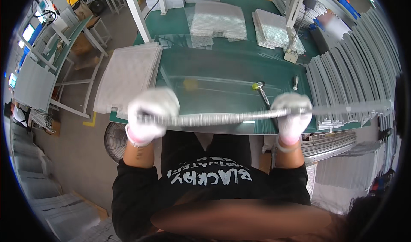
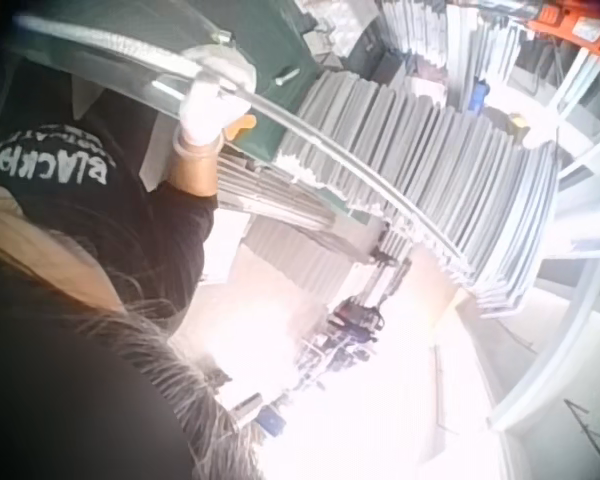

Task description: Assembling metal mesh filters by fitting frames and securing components using a mallet and power screwdriver.

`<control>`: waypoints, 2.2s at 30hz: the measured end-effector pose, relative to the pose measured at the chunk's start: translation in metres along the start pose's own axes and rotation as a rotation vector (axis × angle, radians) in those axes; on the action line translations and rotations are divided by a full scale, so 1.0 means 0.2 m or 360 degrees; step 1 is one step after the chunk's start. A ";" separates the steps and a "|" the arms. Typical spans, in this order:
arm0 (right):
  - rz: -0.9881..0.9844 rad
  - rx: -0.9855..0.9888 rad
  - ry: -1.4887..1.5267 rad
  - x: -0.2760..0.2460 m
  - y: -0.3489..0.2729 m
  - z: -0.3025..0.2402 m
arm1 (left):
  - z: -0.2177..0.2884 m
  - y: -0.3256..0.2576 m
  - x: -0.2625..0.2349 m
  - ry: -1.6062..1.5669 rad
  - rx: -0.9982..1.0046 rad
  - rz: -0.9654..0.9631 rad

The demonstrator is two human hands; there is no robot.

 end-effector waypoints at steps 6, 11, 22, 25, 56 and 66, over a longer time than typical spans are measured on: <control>-0.0522 0.0074 0.0406 0.08 -0.26 -0.13 | -0.31 -0.32 0.22 -0.0229 -0.0635 -0.1460; -0.0611 -0.0009 0.0194 0.04 -0.42 -0.24 | -0.62 -0.41 0.25 0.0587 -0.1097 -0.1534; -0.0077 -0.0028 -0.0082 0.07 -0.15 -0.06 | -0.41 -0.32 -0.04 0.0197 -0.1208 -0.1160; -0.0111 0.0177 -0.0184 0.03 -0.01 0.11 | -0.08 -0.18 -0.08 0.0048 -0.0540 -0.0889; -0.0317 0.0199 0.0080 0.01 -0.36 -0.14 | -0.65 -0.58 -0.32 0.0856 -0.1656 -0.1461; -0.0226 0.0095 0.0232 0.02 -0.36 -0.09 | -1.24 -0.32 0.26 0.0633 -0.1217 -0.1436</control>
Point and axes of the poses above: each hand's wrist, its own y-axis towards the middle knuckle, its own x-axis out of the palm, z = x × y, the point moved 6 cm from there along y, towards the middle knuckle, and after that the axes turned 7 degrees about -x, right-handed, at the moved point
